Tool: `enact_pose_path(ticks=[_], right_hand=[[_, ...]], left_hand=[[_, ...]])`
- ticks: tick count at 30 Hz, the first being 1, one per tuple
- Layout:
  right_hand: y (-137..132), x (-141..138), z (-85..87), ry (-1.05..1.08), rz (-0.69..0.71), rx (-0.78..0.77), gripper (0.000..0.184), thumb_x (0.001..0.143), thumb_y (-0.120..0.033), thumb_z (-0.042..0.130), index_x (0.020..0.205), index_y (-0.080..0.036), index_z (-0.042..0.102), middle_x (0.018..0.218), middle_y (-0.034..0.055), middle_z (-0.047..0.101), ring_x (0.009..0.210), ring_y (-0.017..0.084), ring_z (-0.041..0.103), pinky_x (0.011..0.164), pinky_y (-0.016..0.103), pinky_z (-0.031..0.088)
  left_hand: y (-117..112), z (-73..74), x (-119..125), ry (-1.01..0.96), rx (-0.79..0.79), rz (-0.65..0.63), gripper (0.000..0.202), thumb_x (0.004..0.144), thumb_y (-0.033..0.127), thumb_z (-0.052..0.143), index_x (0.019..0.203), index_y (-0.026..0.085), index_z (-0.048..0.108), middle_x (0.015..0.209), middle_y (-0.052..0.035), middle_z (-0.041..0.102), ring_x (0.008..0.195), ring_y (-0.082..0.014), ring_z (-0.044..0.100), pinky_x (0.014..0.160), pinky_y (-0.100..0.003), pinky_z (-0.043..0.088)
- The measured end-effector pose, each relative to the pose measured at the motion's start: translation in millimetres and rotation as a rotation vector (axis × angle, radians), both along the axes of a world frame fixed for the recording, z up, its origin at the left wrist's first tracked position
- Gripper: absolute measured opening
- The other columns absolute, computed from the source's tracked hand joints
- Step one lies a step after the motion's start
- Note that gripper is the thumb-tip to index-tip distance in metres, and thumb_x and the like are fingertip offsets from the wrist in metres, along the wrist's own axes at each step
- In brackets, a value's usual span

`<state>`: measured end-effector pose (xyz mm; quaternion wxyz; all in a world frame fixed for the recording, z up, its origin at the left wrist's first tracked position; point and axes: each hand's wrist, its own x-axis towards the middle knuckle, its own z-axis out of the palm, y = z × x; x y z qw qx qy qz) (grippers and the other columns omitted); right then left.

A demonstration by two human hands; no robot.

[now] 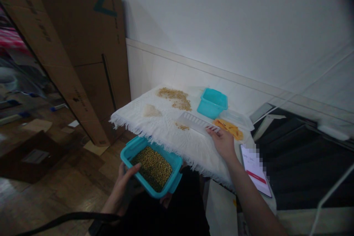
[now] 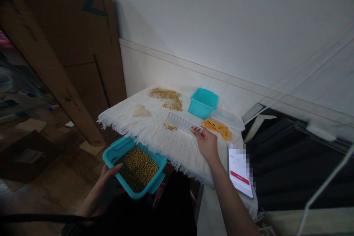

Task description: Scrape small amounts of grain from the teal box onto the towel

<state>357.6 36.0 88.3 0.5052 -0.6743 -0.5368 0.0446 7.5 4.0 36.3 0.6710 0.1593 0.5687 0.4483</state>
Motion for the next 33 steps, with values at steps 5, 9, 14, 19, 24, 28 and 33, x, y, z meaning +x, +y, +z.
enact_pose_path(ticks=[5, 9, 14, 19, 24, 28, 33], right_hand=[[-11.9, -10.4, 2.2, 0.009, 0.018, -0.017, 0.037, 0.082, -0.056, 0.069, 0.083, -0.022, 0.082, 0.081, 0.0069, 0.083, 0.077, 0.029, 0.076, 0.072, 0.038, 0.059], [-16.3, -15.5, 5.1, 0.010, 0.019, -0.028, 0.040, 0.082, -0.060, 0.069, 0.085, -0.022, 0.083, 0.084, 0.0079, 0.084, 0.078, 0.030, 0.077, 0.072, 0.038, 0.060], [-20.6, -15.7, 6.1, 0.009, 0.020, -0.025, 0.040, 0.081, -0.059, 0.070, 0.083, -0.022, 0.083, 0.085, 0.0087, 0.084, 0.080, 0.031, 0.078, 0.075, 0.040, 0.061], [-23.8, -12.8, 6.1, 0.006, 0.024, -0.014, 0.042, 0.082, -0.062, 0.070, 0.083, -0.022, 0.083, 0.084, 0.0087, 0.083, 0.080, 0.031, 0.078, 0.075, 0.040, 0.062], [-26.4, -10.9, 6.0, 0.001, -0.010, -0.025, 0.041, 0.082, -0.062, 0.071, 0.082, -0.023, 0.083, 0.082, 0.0075, 0.083, 0.078, 0.031, 0.077, 0.073, 0.039, 0.061], [-29.7, -13.0, 3.3, 0.006, 0.011, -0.039, 0.039, 0.082, -0.061, 0.070, 0.082, -0.023, 0.083, 0.079, 0.0066, 0.083, 0.075, 0.030, 0.077, 0.074, 0.039, 0.061], [-29.5, -11.8, 1.4, -0.009, -0.012, -0.014, 0.039, 0.084, -0.061, 0.069, 0.084, -0.024, 0.083, 0.085, 0.0074, 0.084, 0.081, 0.031, 0.078, 0.077, 0.040, 0.062]], left_hand=[[-8.6, 6.6, -0.8, -0.035, 0.058, -0.030, 0.070, 0.074, 0.038, 0.087, 0.135, 0.039, 0.053, 0.119, -0.0062, 0.071, 0.106, -0.0339, 0.075, 0.084, -0.053, 0.062], [-8.9, 6.3, -2.1, -0.052, 0.054, -0.036, 0.072, 0.072, 0.038, 0.089, 0.135, 0.038, 0.054, 0.116, -0.0069, 0.073, 0.104, -0.0360, 0.076, 0.081, -0.054, 0.063], [-3.4, 1.9, -1.8, -0.050, 0.026, -0.031, 0.074, 0.072, 0.036, 0.089, 0.136, 0.039, 0.051, 0.115, -0.0070, 0.074, 0.103, -0.0381, 0.076, 0.077, -0.054, 0.064], [-7.1, 2.3, -1.4, -0.058, 0.048, -0.045, 0.073, 0.074, 0.037, 0.088, 0.137, 0.038, 0.050, 0.121, -0.0073, 0.071, 0.103, -0.0351, 0.077, 0.080, -0.053, 0.064], [-11.9, -1.2, -2.3, -0.074, 0.099, -0.099, 0.067, 0.081, 0.037, 0.084, 0.139, 0.041, 0.049, 0.129, -0.0055, 0.068, 0.105, -0.0300, 0.076, 0.086, -0.051, 0.064], [-11.7, -3.7, -3.6, -0.086, 0.113, -0.105, 0.064, 0.082, 0.038, 0.083, 0.137, 0.040, 0.050, 0.127, -0.0049, 0.068, 0.107, -0.0294, 0.075, 0.088, -0.050, 0.064], [-10.5, -3.1, -3.8, -0.084, 0.109, -0.106, 0.069, 0.081, 0.037, 0.084, 0.141, 0.040, 0.049, 0.131, -0.0049, 0.068, 0.108, -0.0303, 0.074, 0.088, -0.049, 0.063]])
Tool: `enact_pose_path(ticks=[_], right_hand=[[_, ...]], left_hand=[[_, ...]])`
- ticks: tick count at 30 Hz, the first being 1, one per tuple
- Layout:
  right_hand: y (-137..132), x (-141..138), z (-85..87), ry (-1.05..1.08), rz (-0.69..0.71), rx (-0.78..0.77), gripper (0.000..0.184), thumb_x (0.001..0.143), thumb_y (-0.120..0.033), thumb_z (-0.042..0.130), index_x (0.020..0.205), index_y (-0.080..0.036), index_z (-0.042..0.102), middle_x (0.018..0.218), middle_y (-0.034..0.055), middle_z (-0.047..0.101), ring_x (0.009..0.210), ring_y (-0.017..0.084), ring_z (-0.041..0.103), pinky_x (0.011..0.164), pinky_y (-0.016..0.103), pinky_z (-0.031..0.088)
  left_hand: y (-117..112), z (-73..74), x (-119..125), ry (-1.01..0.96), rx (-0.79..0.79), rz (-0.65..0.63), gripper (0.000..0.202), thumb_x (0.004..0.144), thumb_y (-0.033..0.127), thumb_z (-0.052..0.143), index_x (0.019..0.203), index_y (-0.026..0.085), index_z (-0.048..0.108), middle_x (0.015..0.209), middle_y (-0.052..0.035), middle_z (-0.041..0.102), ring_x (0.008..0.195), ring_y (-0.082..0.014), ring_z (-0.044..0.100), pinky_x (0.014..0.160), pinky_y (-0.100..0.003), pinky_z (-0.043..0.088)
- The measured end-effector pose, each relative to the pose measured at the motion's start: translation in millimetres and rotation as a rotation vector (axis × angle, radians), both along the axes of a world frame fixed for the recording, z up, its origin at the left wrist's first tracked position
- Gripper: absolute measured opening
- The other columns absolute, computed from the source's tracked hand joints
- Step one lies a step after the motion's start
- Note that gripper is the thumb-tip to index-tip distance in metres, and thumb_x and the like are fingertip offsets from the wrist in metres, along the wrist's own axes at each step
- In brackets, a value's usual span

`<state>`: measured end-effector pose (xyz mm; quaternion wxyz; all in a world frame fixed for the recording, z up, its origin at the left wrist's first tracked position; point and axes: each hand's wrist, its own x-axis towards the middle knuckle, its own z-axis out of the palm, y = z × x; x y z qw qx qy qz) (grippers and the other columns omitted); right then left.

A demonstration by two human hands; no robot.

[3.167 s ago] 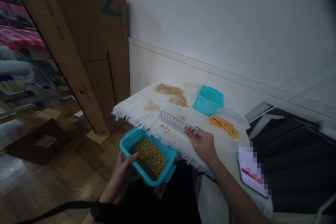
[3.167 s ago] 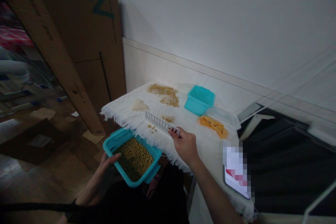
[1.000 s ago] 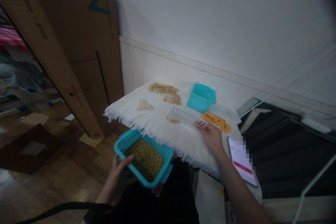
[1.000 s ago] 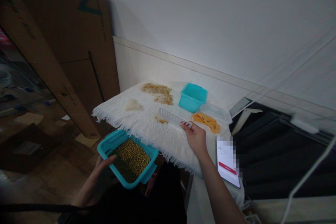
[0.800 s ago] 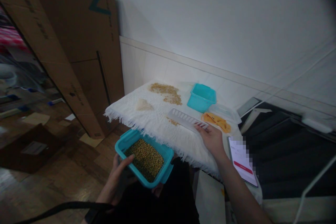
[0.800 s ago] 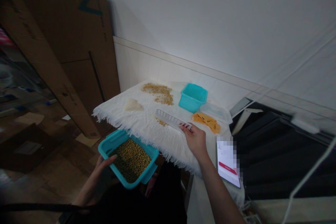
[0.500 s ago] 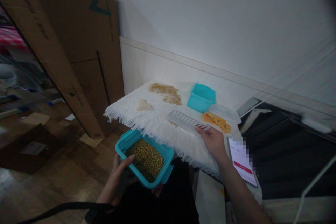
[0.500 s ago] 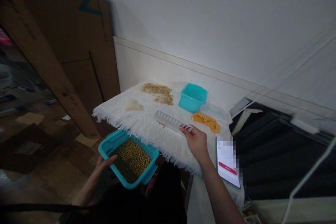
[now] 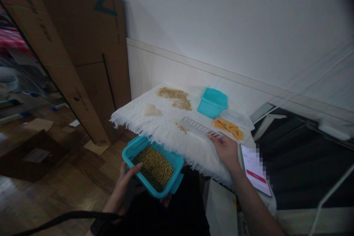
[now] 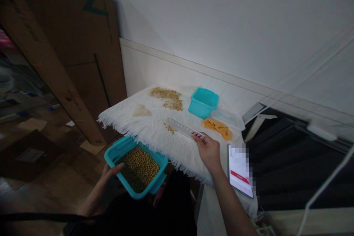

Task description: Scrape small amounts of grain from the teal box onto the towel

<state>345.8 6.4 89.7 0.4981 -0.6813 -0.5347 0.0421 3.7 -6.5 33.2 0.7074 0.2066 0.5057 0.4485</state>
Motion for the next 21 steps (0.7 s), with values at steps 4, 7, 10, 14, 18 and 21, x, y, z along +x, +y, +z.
enact_pose_path(ticks=[4, 7, 10, 14, 18, 21], right_hand=[[1.2, 2.5, 0.9, 0.005, -0.015, -0.014, 0.039, 0.082, -0.061, 0.070, 0.083, -0.024, 0.083, 0.084, 0.0082, 0.084, 0.081, 0.031, 0.078, 0.077, 0.041, 0.063], [0.7, 2.7, 2.2, -0.001, 0.003, -0.027, 0.041, 0.082, -0.063, 0.069, 0.081, -0.024, 0.083, 0.081, 0.0084, 0.083, 0.080, 0.032, 0.078, 0.076, 0.041, 0.062], [-0.2, 2.6, 3.1, -0.005, 0.004, -0.022, 0.042, 0.082, -0.065, 0.069, 0.079, -0.024, 0.082, 0.081, 0.0092, 0.083, 0.080, 0.032, 0.078, 0.076, 0.042, 0.063], [-2.7, 0.5, 3.3, 0.020, 0.002, -0.013, 0.041, 0.079, -0.064, 0.071, 0.080, -0.025, 0.083, 0.082, 0.0083, 0.083, 0.078, 0.032, 0.078, 0.074, 0.042, 0.063], [-7.3, -4.1, 5.9, 0.034, 0.017, -0.027, 0.042, 0.080, -0.066, 0.070, 0.080, -0.026, 0.083, 0.080, 0.0064, 0.083, 0.075, 0.030, 0.078, 0.071, 0.039, 0.063], [-8.9, -6.3, 8.8, 0.021, 0.017, -0.011, 0.041, 0.081, -0.064, 0.071, 0.080, -0.025, 0.083, 0.080, 0.0069, 0.083, 0.077, 0.030, 0.079, 0.073, 0.039, 0.063]], left_hand=[[-0.4, -0.2, 0.6, 0.015, -0.005, -0.009, 0.066, 0.084, 0.039, 0.081, 0.141, 0.040, 0.047, 0.137, -0.0062, 0.065, 0.114, -0.0320, 0.072, 0.087, -0.049, 0.064], [-1.4, 0.4, 0.4, 0.016, -0.003, -0.014, 0.064, 0.085, 0.038, 0.080, 0.140, 0.039, 0.047, 0.138, -0.0064, 0.065, 0.113, -0.0313, 0.073, 0.088, -0.050, 0.064], [-1.8, 1.2, 0.1, 0.004, 0.002, -0.019, 0.065, 0.084, 0.038, 0.081, 0.139, 0.039, 0.048, 0.138, -0.0067, 0.066, 0.111, -0.0309, 0.073, 0.090, -0.051, 0.064], [-1.0, 0.6, 0.9, 0.018, -0.003, 0.002, 0.067, 0.081, 0.040, 0.083, 0.139, 0.039, 0.049, 0.134, -0.0073, 0.068, 0.108, -0.0317, 0.074, 0.086, -0.053, 0.064], [1.4, -4.0, 0.9, 0.006, -0.013, 0.014, 0.068, 0.079, 0.037, 0.085, 0.139, 0.040, 0.051, 0.131, -0.0058, 0.069, 0.106, -0.0304, 0.075, 0.086, -0.050, 0.064], [4.5, -9.0, 1.2, 0.011, -0.062, 0.033, 0.069, 0.079, 0.036, 0.084, 0.139, 0.039, 0.051, 0.132, -0.0071, 0.069, 0.104, -0.0302, 0.076, 0.085, -0.050, 0.064]])
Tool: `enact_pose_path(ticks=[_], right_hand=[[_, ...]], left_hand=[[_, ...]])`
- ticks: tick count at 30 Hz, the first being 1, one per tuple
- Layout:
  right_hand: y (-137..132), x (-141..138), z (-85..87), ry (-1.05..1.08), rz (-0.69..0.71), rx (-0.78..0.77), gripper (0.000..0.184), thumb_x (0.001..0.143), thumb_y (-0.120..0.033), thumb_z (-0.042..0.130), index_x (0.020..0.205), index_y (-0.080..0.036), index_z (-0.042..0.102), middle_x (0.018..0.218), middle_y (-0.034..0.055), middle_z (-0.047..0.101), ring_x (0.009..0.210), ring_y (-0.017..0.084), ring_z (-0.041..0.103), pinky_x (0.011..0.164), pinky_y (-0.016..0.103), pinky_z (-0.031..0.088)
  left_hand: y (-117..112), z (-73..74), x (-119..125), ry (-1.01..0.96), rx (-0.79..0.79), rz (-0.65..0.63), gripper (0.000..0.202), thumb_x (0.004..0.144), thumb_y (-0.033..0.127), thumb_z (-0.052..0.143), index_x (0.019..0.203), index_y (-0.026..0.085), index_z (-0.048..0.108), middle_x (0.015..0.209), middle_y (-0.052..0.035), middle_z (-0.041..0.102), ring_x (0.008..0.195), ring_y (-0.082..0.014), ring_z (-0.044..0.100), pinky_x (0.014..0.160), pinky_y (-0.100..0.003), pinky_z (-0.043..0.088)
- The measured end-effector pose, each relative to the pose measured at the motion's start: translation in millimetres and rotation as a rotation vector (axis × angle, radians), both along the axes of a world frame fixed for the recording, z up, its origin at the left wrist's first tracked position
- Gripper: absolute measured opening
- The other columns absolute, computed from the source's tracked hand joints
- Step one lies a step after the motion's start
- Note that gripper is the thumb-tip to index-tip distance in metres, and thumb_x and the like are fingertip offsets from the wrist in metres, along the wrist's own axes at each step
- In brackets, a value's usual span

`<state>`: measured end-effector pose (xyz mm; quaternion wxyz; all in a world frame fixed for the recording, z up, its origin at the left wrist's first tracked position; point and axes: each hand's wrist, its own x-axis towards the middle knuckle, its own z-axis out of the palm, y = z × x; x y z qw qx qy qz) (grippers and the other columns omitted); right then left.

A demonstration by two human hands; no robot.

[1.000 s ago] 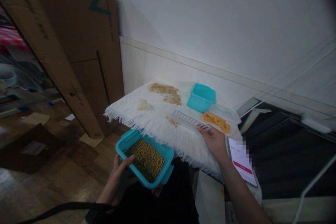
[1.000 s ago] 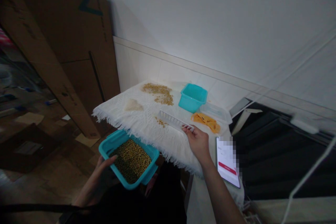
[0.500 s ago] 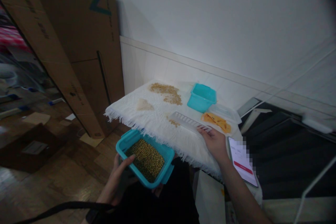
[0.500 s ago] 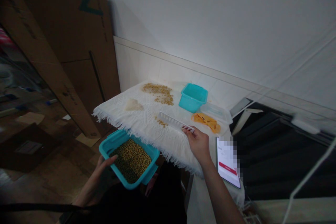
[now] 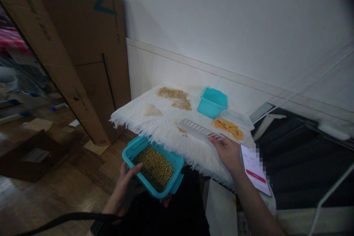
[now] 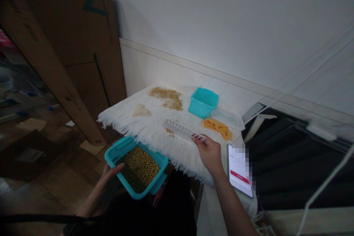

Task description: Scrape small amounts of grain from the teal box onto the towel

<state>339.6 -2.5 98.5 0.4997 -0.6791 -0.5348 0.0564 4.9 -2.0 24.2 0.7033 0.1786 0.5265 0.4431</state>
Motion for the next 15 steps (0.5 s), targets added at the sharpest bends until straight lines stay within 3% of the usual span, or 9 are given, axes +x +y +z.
enact_pose_path(ticks=[4, 9, 15], right_hand=[[0.5, -1.9, -0.5, -0.007, 0.001, 0.002, 0.036, 0.081, -0.058, 0.070, 0.082, -0.024, 0.083, 0.082, 0.0069, 0.083, 0.076, 0.030, 0.079, 0.073, 0.038, 0.063], [-1.8, -7.0, -4.2, 0.001, 0.028, -0.013, 0.032, 0.082, -0.053, 0.070, 0.083, -0.025, 0.084, 0.083, 0.0052, 0.084, 0.077, 0.029, 0.079, 0.075, 0.037, 0.063], [-7.6, -13.4, -1.7, -0.005, -0.014, -0.026, 0.035, 0.082, -0.057, 0.069, 0.084, -0.025, 0.085, 0.081, 0.0056, 0.083, 0.073, 0.029, 0.078, 0.069, 0.035, 0.062]], left_hand=[[1.7, -2.1, 2.9, 0.009, -0.026, 0.001, 0.066, 0.080, 0.036, 0.084, 0.138, 0.040, 0.051, 0.136, -0.0076, 0.068, 0.103, -0.0302, 0.077, 0.086, -0.051, 0.065], [-1.1, 2.7, 8.0, 0.013, -0.043, 0.025, 0.069, 0.080, 0.034, 0.082, 0.140, 0.039, 0.050, 0.132, -0.0104, 0.070, 0.112, -0.0370, 0.075, 0.085, -0.054, 0.065], [-4.1, 6.0, 9.9, -0.027, -0.033, 0.024, 0.071, 0.076, 0.035, 0.085, 0.139, 0.037, 0.052, 0.136, -0.0104, 0.069, 0.122, -0.0414, 0.070, 0.089, -0.053, 0.065]])
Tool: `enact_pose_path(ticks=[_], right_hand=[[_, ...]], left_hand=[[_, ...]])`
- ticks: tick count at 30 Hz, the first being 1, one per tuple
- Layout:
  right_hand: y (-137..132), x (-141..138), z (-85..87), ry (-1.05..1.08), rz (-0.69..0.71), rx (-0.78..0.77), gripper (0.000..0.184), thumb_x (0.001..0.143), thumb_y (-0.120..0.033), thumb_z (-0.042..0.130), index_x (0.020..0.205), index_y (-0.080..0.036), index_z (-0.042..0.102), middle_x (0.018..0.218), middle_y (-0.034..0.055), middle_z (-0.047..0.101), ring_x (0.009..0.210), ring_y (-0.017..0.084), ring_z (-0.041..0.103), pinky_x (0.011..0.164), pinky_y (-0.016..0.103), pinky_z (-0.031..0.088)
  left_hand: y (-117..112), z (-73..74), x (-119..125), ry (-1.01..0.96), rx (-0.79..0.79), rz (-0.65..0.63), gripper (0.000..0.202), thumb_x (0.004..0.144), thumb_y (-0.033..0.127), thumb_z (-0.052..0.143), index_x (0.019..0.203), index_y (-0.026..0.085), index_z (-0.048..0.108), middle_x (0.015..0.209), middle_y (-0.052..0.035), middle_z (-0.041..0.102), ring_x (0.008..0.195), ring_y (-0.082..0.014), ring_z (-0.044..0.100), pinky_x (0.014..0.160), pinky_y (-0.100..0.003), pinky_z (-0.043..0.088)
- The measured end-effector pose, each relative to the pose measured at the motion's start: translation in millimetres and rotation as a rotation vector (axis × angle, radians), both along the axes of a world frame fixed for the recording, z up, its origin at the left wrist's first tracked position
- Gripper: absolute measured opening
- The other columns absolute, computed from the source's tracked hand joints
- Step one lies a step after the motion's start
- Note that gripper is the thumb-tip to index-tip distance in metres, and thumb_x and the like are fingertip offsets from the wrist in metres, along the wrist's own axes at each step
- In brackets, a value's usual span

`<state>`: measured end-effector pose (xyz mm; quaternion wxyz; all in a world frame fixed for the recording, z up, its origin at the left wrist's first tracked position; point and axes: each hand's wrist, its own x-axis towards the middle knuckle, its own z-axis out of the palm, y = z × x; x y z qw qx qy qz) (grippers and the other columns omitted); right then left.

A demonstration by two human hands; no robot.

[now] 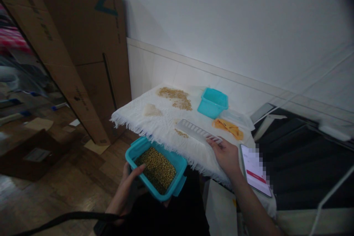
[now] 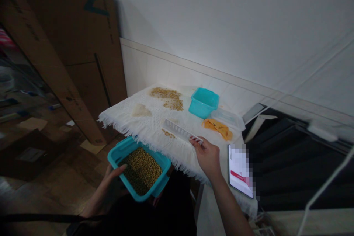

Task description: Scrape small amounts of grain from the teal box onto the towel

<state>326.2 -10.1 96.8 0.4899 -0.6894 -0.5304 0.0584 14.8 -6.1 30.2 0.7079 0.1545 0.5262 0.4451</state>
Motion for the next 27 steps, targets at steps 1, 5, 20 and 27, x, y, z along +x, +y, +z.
enact_pose_path(ticks=[1, 5, 20, 27], right_hand=[[-0.7, -1.3, 1.2, -0.006, -0.001, -0.013, 0.037, 0.082, -0.058, 0.068, 0.083, -0.025, 0.085, 0.080, 0.0055, 0.083, 0.073, 0.029, 0.078, 0.068, 0.035, 0.062], [-5.4, -4.3, 5.5, -0.035, -0.023, -0.053, 0.044, 0.084, -0.064, 0.066, 0.084, -0.025, 0.085, 0.081, 0.0058, 0.083, 0.074, 0.028, 0.078, 0.068, 0.034, 0.061], [-51.1, -6.3, -11.0, -0.346, -0.136, 0.020, 0.055, 0.097, -0.067, 0.055, 0.092, -0.022, 0.086, 0.082, 0.0058, 0.084, 0.068, 0.024, 0.079, 0.064, 0.029, 0.058], [-58.2, -13.5, -8.9, -0.448, -0.102, 0.043, 0.058, 0.103, -0.066, 0.049, 0.092, -0.023, 0.086, 0.083, 0.0050, 0.084, 0.072, 0.024, 0.081, 0.063, 0.027, 0.060]], left_hand=[[-0.4, -0.4, 0.0, 0.000, 0.003, -0.003, 0.073, 0.075, 0.037, 0.086, 0.139, 0.037, 0.052, 0.136, -0.0102, 0.069, 0.123, -0.0417, 0.070, 0.090, -0.053, 0.064], [-1.5, -3.2, -0.4, 0.004, 0.033, -0.029, 0.082, 0.070, 0.043, 0.090, 0.140, 0.038, 0.050, 0.138, -0.0093, 0.068, 0.124, -0.0417, 0.070, 0.092, -0.054, 0.063], [-0.3, -11.0, 1.6, 0.002, 0.000, -0.049, 0.073, 0.077, 0.041, 0.085, 0.138, 0.041, 0.045, 0.133, -0.0088, 0.065, 0.113, -0.0361, 0.074, 0.086, -0.053, 0.064], [1.1, -11.4, 1.9, 0.023, -0.002, -0.041, 0.072, 0.077, 0.038, 0.086, 0.137, 0.042, 0.046, 0.124, -0.0068, 0.066, 0.103, -0.0326, 0.077, 0.084, -0.054, 0.064]])
